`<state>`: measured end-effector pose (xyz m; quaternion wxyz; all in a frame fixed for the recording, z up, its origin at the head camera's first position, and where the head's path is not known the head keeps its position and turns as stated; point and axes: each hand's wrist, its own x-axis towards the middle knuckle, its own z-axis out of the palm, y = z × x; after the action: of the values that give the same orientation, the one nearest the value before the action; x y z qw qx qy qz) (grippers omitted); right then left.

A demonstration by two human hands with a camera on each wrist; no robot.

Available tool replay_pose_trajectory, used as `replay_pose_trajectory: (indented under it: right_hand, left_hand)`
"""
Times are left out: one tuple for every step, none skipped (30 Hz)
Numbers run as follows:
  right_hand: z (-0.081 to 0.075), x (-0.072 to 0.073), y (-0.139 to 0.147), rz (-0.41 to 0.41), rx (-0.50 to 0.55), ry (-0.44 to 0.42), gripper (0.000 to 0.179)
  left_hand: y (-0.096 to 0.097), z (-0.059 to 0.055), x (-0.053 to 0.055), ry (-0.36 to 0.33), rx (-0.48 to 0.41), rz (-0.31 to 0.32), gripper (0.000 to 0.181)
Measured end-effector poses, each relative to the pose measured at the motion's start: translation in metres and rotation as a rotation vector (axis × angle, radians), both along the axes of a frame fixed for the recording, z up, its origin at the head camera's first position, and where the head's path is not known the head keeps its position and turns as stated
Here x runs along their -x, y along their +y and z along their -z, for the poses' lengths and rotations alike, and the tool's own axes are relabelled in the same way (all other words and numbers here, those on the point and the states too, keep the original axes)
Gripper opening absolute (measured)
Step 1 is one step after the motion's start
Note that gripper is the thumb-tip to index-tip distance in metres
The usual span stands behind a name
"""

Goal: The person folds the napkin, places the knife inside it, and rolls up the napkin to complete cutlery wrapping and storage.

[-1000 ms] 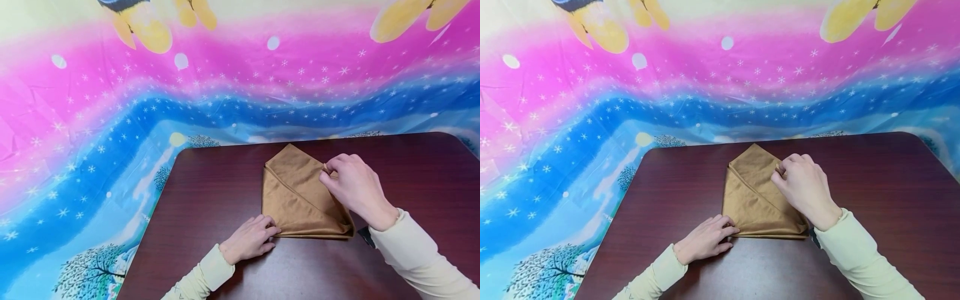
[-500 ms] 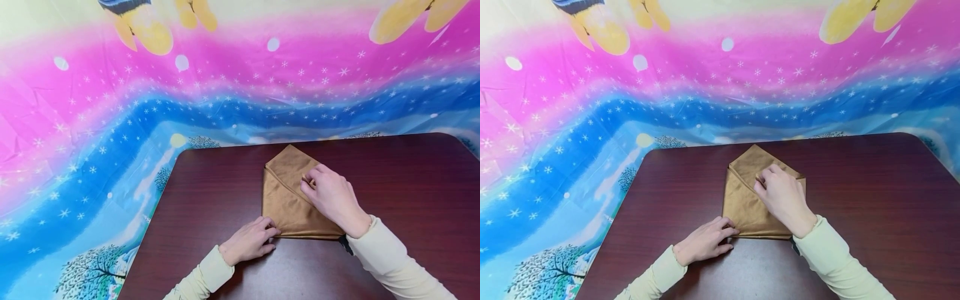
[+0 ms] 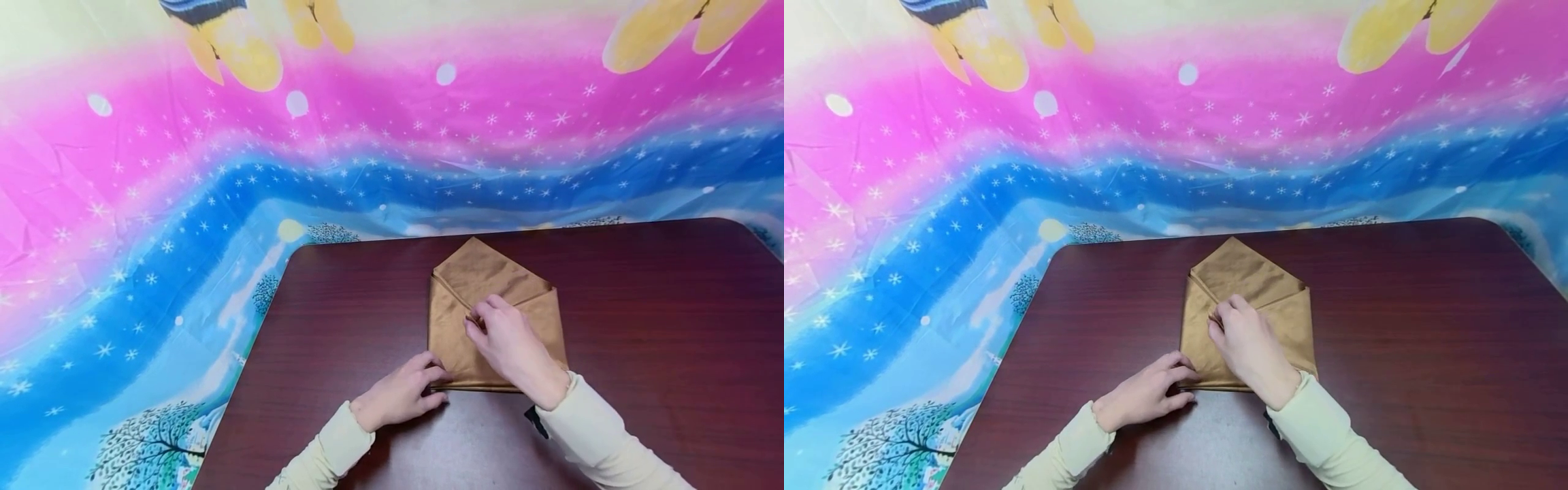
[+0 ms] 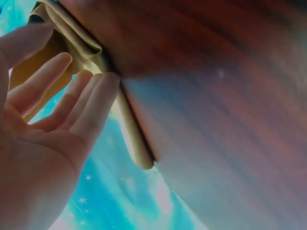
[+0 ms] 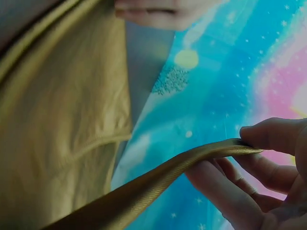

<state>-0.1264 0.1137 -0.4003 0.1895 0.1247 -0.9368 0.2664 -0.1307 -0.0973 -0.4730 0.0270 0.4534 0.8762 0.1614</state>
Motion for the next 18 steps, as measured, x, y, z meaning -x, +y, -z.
replay_pose_trajectory:
  right_hand:
    - [0.002,-0.001,-0.002,-0.002,0.001,-0.006,0.007]
    - [0.005,-0.001,-0.004,-0.004,0.003,-0.012,0.007]
    - [0.007,-0.002,-0.006,-0.007,0.005,-0.021,0.007]
    - [0.009,-0.003,-0.008,-0.010,0.007,-0.031,0.007]
    - [0.012,-0.004,-0.010,-0.011,0.008,-0.042,0.008]
    - [0.013,-0.005,-0.011,-0.012,0.011,-0.052,0.008]
    - [0.015,-0.006,-0.013,-0.015,0.013,-0.057,0.009]
    - [0.017,-0.007,-0.014,-0.016,0.015,-0.059,0.010]
    - [0.019,-0.008,-0.016,-0.018,0.016,-0.058,0.011]
    - [0.021,-0.008,-0.017,-0.018,0.014,-0.056,0.011]
    - [0.023,-0.009,-0.019,-0.019,0.014,-0.052,0.011]
    - [0.025,-0.010,-0.020,-0.021,0.014,-0.049,0.012]
    - [0.027,-0.011,-0.022,-0.024,0.010,-0.047,0.012]
    - [0.030,-0.012,-0.023,-0.025,0.005,-0.048,0.012]
    - [0.032,-0.012,-0.024,-0.025,-0.002,-0.050,0.013]
    - [0.033,-0.013,-0.026,-0.027,-0.006,-0.052,0.013]
    - [0.035,-0.013,-0.027,-0.028,-0.010,-0.055,0.014]
    - [0.037,-0.014,-0.028,-0.028,-0.018,-0.053,0.015]
  left_hand:
    - [0.000,0.000,0.001,-0.026,-0.019,-0.013,0.027]
    - [-0.001,0.000,0.001,-0.049,-0.037,-0.028,0.025]
    - [-0.002,0.000,0.002,-0.075,-0.060,-0.041,0.023]
    - [-0.002,0.001,0.003,-0.097,-0.082,-0.056,0.022]
    - [-0.002,0.001,0.004,-0.121,-0.104,-0.069,0.021]
    - [-0.003,0.002,0.005,-0.140,-0.125,-0.080,0.020]
    - [-0.003,0.002,0.005,-0.158,-0.147,-0.090,0.019]
    - [-0.003,0.002,0.006,-0.178,-0.173,-0.098,0.019]
    - [-0.004,0.003,0.007,-0.201,-0.203,-0.106,0.018]
    - [-0.004,0.003,0.007,-0.213,-0.228,-0.113,0.017]
    - [-0.004,0.004,0.008,-0.228,-0.253,-0.122,0.016]
    - [-0.004,0.004,0.009,-0.238,-0.274,-0.132,0.016]
    - [-0.004,0.004,0.009,-0.254,-0.297,-0.145,0.015]
    - [-0.004,0.004,0.010,-0.268,-0.314,-0.161,0.015]
    - [-0.004,0.004,0.010,-0.278,-0.327,-0.178,0.015]
    - [-0.004,0.004,0.011,-0.286,-0.335,-0.194,0.015]
    - [-0.004,0.004,0.011,-0.303,-0.343,-0.212,0.015]
    - [-0.003,0.005,0.012,-0.318,-0.348,-0.230,0.015]
